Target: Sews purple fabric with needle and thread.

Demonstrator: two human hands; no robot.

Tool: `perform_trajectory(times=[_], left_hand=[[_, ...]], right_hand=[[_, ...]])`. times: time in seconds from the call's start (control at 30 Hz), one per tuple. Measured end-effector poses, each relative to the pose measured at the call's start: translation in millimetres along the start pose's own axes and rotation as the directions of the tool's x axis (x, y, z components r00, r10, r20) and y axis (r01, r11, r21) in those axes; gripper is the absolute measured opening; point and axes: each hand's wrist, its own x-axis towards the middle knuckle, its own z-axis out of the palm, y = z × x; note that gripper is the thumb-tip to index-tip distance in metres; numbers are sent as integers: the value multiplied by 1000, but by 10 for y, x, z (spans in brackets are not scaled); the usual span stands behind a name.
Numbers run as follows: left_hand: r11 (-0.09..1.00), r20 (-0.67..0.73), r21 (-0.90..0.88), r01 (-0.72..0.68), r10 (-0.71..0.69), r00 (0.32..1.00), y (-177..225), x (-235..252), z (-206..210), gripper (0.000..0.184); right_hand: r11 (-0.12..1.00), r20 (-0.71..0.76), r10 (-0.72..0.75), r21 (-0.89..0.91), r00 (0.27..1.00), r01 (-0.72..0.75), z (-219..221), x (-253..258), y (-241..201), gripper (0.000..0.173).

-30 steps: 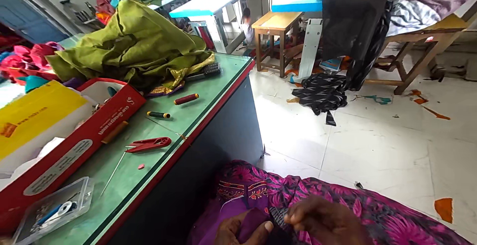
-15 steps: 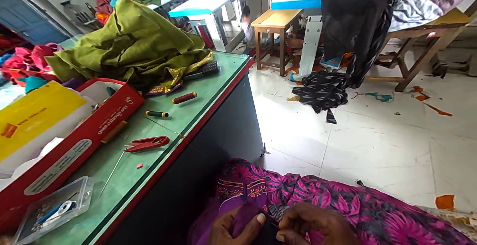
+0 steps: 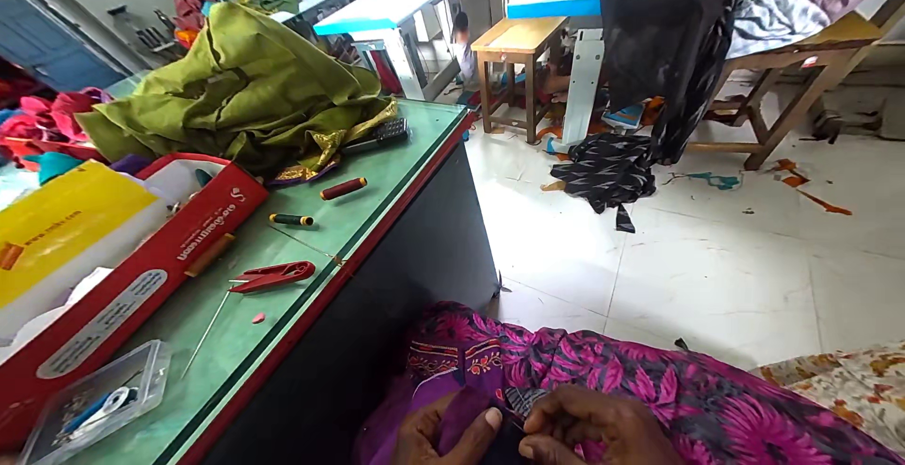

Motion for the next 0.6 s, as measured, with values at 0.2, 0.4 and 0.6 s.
perform_trajectory(times=[0.2,0.4,0.6], left_hand=[[1000,1,-30,9,-9,1000,-11,-12,9,18],[999,-25,-35,-9,8,1000,-18,-13,7,20],[999,-21,-43,-33,32,999,-27,-21,5,20]], right_hand=[[1000,14,-18,22,1000,18,14,8,-8,16],[1000,8,-8,16,1000,8,1,-5,-3,15],[1000,-6,23,21,1000,-23,10,-21,-21,14]])
